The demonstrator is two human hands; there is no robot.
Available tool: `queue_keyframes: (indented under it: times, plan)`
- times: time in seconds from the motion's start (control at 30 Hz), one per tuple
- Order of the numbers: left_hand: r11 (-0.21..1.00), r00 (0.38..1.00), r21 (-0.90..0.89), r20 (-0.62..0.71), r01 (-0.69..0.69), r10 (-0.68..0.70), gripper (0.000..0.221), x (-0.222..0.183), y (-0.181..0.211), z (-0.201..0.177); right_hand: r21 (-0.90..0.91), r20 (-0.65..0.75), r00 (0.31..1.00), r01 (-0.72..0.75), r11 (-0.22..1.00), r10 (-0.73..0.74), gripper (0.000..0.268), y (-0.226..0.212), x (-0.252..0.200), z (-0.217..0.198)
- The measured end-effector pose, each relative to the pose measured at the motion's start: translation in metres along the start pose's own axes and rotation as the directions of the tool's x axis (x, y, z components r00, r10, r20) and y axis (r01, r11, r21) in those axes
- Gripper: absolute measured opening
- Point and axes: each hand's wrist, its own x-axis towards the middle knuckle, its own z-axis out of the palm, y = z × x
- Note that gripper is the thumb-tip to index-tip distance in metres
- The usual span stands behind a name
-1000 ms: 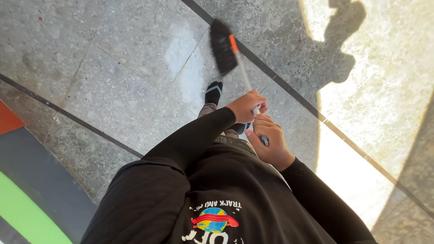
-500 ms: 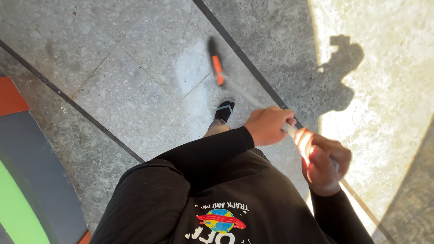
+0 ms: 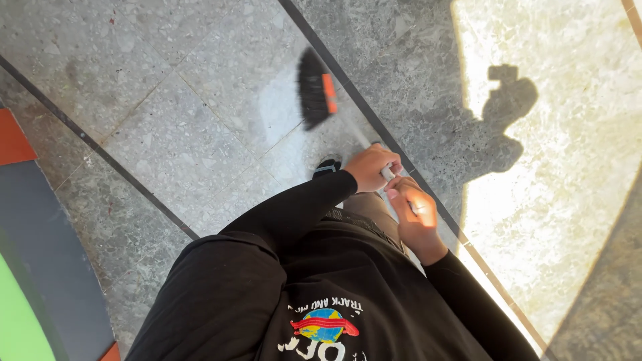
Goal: Sweeping a tiled floor area around pillars using a broom.
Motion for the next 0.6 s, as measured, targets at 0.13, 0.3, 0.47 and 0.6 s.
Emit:
queue_keyframes:
  times: [0.13,0.3,0.47,0.6]
  plan:
    - [0.929,0.941,-0.155,-0.003,-0.335,0.339,0.017,0.048,0.006,0.024,-0.247,0.051,0.959,0.283,0.927,-0.279,0.025,-0.026,0.014,-0.015]
    - [0.888,0.877,-0.108,0.146,-0.447,0.459,0.017,0.095,0.079,0.020,-0.284,0.118,0.921,0.389,0.876,-0.371,0.041,-0.078,0.029,-0.072]
    - [0.970,0.966,0.009,0.085,-0.245,0.243,0.018,0.099,0.155,-0.024,-0.012,0.081,0.874,0.481,0.877,-0.478,0.036,-0.122,0.046,-0.122]
    - [0.996,0.999,0.071,-0.004,-0.049,0.049,0.017,0.083,0.158,-0.070,0.322,0.128,0.860,0.435,0.841,-0.494,0.031,-0.137,0.076,-0.125]
